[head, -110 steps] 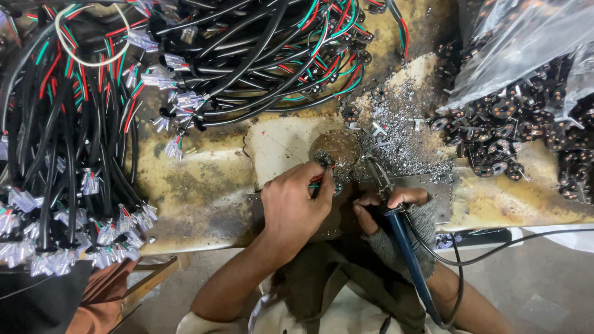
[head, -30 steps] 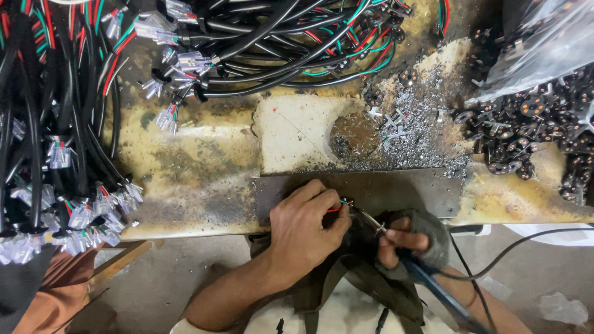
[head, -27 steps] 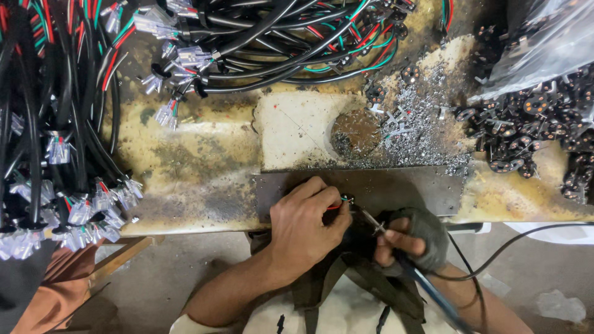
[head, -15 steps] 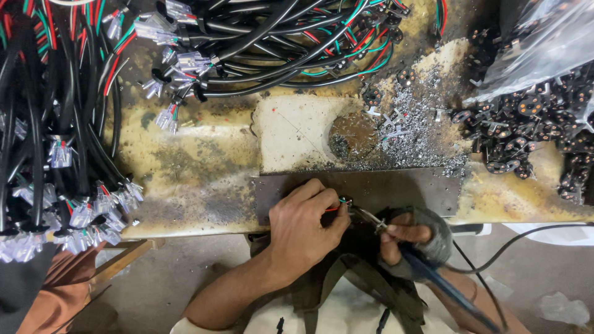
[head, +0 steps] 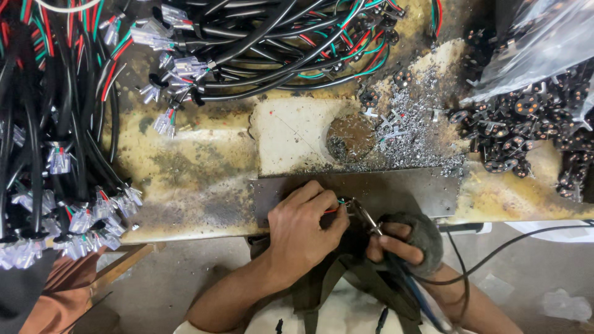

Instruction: The person repeatedly picks up small wire assemblies from a pile on the table and uses a soldering iron to apply heat to the exposed wire ends. The person holds each wire with one hand and applies the soldering iron with the other, then places the finished wire back on the table.

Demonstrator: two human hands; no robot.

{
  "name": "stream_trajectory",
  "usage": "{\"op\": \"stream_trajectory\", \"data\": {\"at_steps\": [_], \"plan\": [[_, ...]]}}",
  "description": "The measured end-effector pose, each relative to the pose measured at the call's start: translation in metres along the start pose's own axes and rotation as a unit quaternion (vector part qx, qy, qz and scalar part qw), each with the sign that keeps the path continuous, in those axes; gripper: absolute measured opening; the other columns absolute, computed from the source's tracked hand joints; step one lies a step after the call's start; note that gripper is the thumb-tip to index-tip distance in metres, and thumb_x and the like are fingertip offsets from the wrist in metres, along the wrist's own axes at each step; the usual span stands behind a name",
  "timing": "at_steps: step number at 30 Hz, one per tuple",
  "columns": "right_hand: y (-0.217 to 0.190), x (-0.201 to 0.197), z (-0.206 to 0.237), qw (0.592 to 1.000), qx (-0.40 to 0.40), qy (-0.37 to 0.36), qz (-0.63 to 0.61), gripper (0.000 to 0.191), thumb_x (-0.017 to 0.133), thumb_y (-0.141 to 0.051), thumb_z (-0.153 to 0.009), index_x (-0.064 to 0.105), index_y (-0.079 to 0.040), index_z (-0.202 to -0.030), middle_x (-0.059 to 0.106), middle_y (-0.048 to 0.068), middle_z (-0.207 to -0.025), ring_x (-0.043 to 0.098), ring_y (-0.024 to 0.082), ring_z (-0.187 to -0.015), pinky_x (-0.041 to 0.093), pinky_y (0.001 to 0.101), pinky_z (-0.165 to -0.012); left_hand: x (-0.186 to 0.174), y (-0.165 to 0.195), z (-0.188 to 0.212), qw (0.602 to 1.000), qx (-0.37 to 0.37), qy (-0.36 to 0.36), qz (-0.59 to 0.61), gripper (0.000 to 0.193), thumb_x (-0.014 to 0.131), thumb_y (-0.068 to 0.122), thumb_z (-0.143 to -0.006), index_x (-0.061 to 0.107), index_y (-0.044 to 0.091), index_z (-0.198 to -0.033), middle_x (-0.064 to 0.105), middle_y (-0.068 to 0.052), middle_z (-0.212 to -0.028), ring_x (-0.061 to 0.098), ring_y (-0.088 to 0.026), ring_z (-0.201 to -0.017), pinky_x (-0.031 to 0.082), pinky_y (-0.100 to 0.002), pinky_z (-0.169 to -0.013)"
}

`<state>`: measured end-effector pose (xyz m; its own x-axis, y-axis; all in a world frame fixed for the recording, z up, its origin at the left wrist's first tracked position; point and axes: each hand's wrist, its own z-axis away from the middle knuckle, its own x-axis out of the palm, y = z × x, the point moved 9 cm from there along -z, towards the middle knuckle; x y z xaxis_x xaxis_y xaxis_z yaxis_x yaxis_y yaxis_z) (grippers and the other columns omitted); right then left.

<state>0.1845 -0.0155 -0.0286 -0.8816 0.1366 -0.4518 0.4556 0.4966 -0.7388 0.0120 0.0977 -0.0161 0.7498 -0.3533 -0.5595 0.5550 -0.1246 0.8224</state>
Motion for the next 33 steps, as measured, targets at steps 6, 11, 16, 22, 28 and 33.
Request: {"op": "stream_trajectory", "data": {"at_steps": [6, 11, 16, 22, 28, 33], "plan": [[0.055, -0.019, -0.016, 0.932, 0.333, -0.119, -0.079, 0.028, 0.082, -0.016, -0.084, 0.061, -0.011, -0.102, 0.071, 0.004, -0.088, 0.068, 0.018, -0.07, 0.053, 0.0271, -0.057, -0.003, 0.004, -0.001, 1.0, 0.006, -0.002, 0.0, 0.015, 0.077, 0.016, -0.08, 0.065, 0.008, -0.076, 0.062, -0.007, -0.08, 0.066, -0.03, -0.072, 0.051, -0.041, -0.062], [0.061, -0.111, -0.083, 0.924, 0.207, 0.029, 0.319, 0.026, 0.078, -0.015, -0.117, 0.056, -0.003, -0.11, 0.066, 0.007, -0.098, 0.065, 0.016, -0.083, 0.053, 0.0292, -0.074, -0.002, 0.003, -0.002, 1.0, 0.008, 0.006, 0.0, 0.015, 0.077, 0.016, -0.08, 0.066, 0.008, -0.076, 0.063, -0.007, -0.079, 0.066, -0.03, -0.072, 0.051, -0.041, -0.061], [0.057, -0.094, -0.112, 0.881, 0.207, -0.021, 0.424, 0.022, 0.079, -0.018, -0.106, 0.061, -0.005, -0.108, 0.064, 0.008, -0.089, 0.064, 0.022, -0.074, 0.049, 0.0349, -0.066, 0.001, 0.0, -0.002, 1.0, 0.004, -0.002, -0.008, 0.017, 0.077, 0.018, -0.08, 0.065, 0.008, -0.074, 0.063, -0.007, -0.078, 0.066, -0.03, -0.071, 0.051, -0.042, -0.061], [0.045, -0.091, -0.112, 0.903, 0.183, -0.037, 0.388, 0.012, 0.068, -0.015, -0.104, 0.063, -0.005, -0.102, 0.067, 0.013, -0.087, 0.065, 0.026, -0.078, 0.05, 0.0363, -0.07, 0.0, 0.003, -0.003, 1.0, 0.014, -0.004, -0.01, 0.016, 0.077, 0.018, -0.08, 0.065, 0.008, -0.074, 0.062, -0.007, -0.078, 0.065, -0.031, -0.07, 0.051, -0.043, -0.06], [0.077, -0.042, -0.008, 0.771, 0.475, 0.255, -0.34, 0.022, 0.074, -0.024, -0.093, 0.062, -0.005, -0.097, 0.078, 0.01, -0.095, 0.076, 0.018, -0.086, 0.062, 0.0312, -0.08, -0.002, 0.004, -0.002, 1.0, 0.026, 0.008, -0.001, 0.017, 0.076, 0.017, -0.081, 0.063, 0.008, -0.074, 0.06, -0.007, -0.078, 0.065, -0.031, -0.07, 0.05, -0.043, -0.059], [0.035, -0.04, -0.035, 0.912, 0.247, 0.031, 0.326, 0.029, 0.085, -0.014, -0.092, 0.057, -0.01, -0.095, 0.073, 0.008, -0.087, 0.07, 0.019, -0.075, 0.055, 0.0316, -0.069, -0.002, 0.003, 0.0, 1.0, 0.022, 0.006, -0.005, 0.017, 0.076, 0.018, -0.081, 0.064, 0.008, -0.074, 0.061, -0.007, -0.077, 0.065, -0.031, -0.07, 0.05, -0.043, -0.059]]}}
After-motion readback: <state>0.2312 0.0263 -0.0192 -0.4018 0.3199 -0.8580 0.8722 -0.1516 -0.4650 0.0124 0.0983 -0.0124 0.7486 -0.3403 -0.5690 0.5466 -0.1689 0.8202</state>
